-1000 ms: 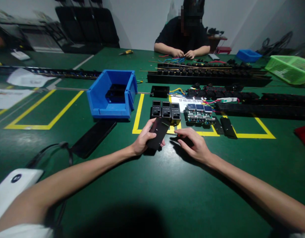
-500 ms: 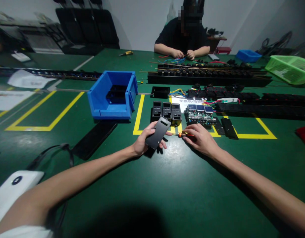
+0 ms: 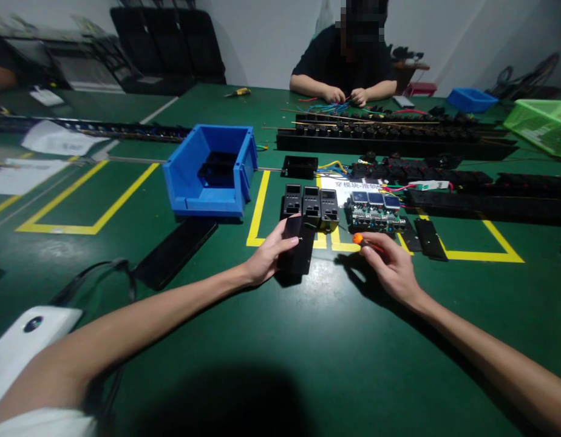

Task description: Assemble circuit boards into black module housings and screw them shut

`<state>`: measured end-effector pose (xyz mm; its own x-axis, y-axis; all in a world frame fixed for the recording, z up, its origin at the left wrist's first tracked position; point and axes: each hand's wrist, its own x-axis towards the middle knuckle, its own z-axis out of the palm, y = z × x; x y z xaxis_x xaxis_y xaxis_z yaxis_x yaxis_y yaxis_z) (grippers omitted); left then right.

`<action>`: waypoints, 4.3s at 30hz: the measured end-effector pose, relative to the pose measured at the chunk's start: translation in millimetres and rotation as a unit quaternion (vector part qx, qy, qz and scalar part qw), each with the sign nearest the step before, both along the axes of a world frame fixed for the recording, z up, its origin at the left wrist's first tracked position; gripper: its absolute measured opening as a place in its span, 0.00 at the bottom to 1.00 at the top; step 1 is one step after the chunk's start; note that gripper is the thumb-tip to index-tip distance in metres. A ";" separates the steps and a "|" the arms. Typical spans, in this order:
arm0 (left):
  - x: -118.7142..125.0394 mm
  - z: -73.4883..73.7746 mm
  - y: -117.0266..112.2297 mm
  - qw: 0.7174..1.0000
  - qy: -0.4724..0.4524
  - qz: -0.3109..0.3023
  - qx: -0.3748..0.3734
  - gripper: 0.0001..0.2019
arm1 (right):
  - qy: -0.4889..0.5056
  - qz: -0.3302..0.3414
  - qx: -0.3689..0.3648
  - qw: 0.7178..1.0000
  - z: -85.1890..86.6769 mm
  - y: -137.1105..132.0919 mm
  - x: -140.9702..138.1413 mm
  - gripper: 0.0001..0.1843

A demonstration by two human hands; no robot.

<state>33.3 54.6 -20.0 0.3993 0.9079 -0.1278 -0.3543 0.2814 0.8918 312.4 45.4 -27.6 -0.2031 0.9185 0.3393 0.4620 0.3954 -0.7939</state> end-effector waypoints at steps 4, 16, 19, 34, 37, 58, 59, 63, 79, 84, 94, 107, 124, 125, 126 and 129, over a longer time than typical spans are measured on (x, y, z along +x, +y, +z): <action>1.7 2.4 0.3 1.000 0.013 0.017 0.001 0.33 | 0.085 0.033 -0.051 0.995 -4.1 -0.2 -0.4 0.15; 2.8 0.1 0.7 0.999 -0.026 0.035 0.002 0.25 | 0.274 0.035 -0.227 0.934 1.9 10.0 5.2 0.13; 3.2 -0.6 1.1 0.999 -0.035 0.039 0.006 0.24 | 0.293 0.035 -0.236 0.926 3.6 11.1 4.4 0.13; 3.1 -5.5 0.7 0.999 -0.002 0.026 0.027 0.28 | 0.279 0.039 -0.228 0.932 1.5 9.6 5.5 0.12; 3.2 -4.2 0.2 0.999 0.004 0.027 0.024 0.28 | 0.273 0.044 -0.226 0.934 1.6 9.6 5.7 0.12; 3.5 -2.3 -0.6 0.999 0.002 0.027 0.017 0.28 | 0.248 0.046 -0.217 0.943 -2.8 10.4 7.4 0.12; 3.4 -2.1 -0.7 1.000 0.002 0.026 0.017 0.28 | 0.247 0.045 -0.216 0.944 -3.1 10.5 7.5 0.13; 3.0 -2.0 -0.7 1.000 -0.003 0.023 0.018 0.27 | 0.241 0.043 -0.214 0.946 -3.4 10.4 7.9 0.12; 2.8 -2.9 -0.3 1.000 -0.005 0.022 0.017 0.27 | 0.235 0.048 -0.212 0.947 -2.4 10.0 7.3 0.13; 3.0 -3.7 -0.1 1.000 -0.004 0.026 0.017 0.27 | 0.223 0.053 -0.213 0.950 -2.9 9.7 7.5 0.14; 3.7 -4.4 0.6 0.999 -0.013 0.034 0.014 0.27 | 0.252 0.077 -0.235 0.936 -3.2 9.3 8.8 0.14; 4.1 -3.8 0.2 0.999 -0.010 0.037 0.021 0.26 | 0.281 0.090 -0.248 0.923 2.7 8.2 4.7 0.11; 4.2 -6.8 0.9 0.999 -0.018 0.040 0.027 0.25 | 0.252 0.089 -0.233 0.935 -7.0 10.9 7.1 0.10; 4.3 -6.5 0.9 0.999 -0.018 0.042 0.026 0.25 | 0.245 0.077 -0.223 0.940 -8.6 11.3 8.0 0.10; 4.3 -6.2 1.0 0.999 -0.019 0.045 0.025 0.25 | 0.241 0.066 -0.212 0.945 -10.3 11.6 9.0 0.10; 4.3 -5.5 1.1 0.998 -0.020 0.048 0.021 0.25 | 0.253 0.056 -0.198 0.946 -13.6 11.9 11.5 0.14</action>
